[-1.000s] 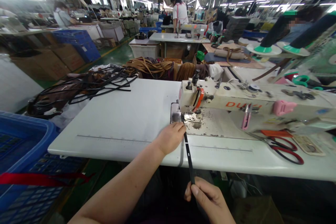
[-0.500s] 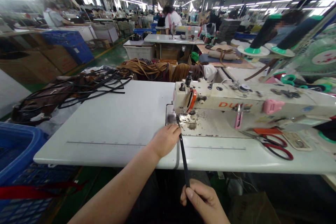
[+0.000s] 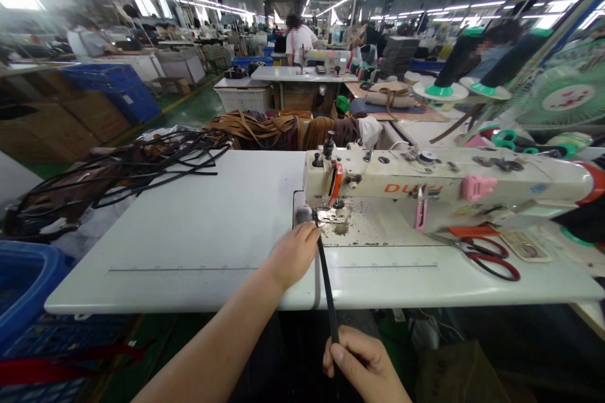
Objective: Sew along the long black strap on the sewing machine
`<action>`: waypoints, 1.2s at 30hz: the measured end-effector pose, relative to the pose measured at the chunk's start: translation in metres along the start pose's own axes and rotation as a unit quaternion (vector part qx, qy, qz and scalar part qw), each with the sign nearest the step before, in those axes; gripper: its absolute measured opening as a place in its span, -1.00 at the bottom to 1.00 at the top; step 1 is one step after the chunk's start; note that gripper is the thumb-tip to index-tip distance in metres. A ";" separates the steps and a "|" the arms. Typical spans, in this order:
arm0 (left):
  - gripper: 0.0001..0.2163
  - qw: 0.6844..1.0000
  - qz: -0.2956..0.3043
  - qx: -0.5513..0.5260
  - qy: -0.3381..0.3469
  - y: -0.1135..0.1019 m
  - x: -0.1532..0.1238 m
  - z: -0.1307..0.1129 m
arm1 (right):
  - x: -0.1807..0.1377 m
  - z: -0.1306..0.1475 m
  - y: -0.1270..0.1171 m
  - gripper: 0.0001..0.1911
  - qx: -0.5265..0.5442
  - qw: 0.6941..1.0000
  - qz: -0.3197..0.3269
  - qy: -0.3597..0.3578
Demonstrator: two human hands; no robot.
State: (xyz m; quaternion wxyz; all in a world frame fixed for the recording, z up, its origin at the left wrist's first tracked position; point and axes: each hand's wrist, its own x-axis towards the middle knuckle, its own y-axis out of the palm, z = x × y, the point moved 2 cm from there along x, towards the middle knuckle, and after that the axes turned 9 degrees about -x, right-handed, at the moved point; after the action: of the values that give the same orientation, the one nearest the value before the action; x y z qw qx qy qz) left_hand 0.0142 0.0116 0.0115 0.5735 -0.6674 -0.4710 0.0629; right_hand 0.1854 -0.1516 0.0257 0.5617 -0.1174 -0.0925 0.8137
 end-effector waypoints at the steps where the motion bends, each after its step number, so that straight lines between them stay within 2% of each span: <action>1: -0.79 1.000 0.002 0.005 0.007 0.000 -0.001 0.000 | 0.000 -0.001 0.000 -0.46 0.005 1.000 -0.001 0.002; 5: -0.85 0.999 0.009 0.021 0.033 -0.002 -0.002 -0.001 | 0.003 -0.002 -0.001 -0.52 0.007 1.000 -0.019 0.015; 11: -0.88 0.999 0.009 0.015 0.043 -0.009 0.001 -0.005 | 0.011 -0.001 -0.003 -0.56 -0.011 0.998 -0.064 -0.007; 16: -0.87 0.999 0.017 -0.002 0.040 -0.011 0.002 -0.005 | 0.013 -0.003 -0.003 -0.59 0.017 0.996 -0.089 0.023; 21: -0.85 0.999 0.020 -0.001 0.032 -0.009 0.002 -0.004 | 0.009 -0.006 -0.001 -0.53 0.043 0.994 -0.068 0.068; 30: -0.87 0.999 0.015 0.011 0.028 -0.010 0.002 -0.005 | 0.005 0.004 -0.002 -0.48 0.038 0.998 -0.029 0.047; 36: -0.85 0.999 0.025 0.004 0.027 -0.010 0.002 -0.005 | 0.003 0.005 -0.003 -0.49 0.032 0.998 -0.025 0.042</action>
State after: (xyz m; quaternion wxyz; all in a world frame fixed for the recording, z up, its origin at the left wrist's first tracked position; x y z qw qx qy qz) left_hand 0.0125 0.0086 0.0221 0.5866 -0.6782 -0.4383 0.0615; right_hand 0.1855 -0.1477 0.0308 0.5890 -0.1306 -0.0456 0.7962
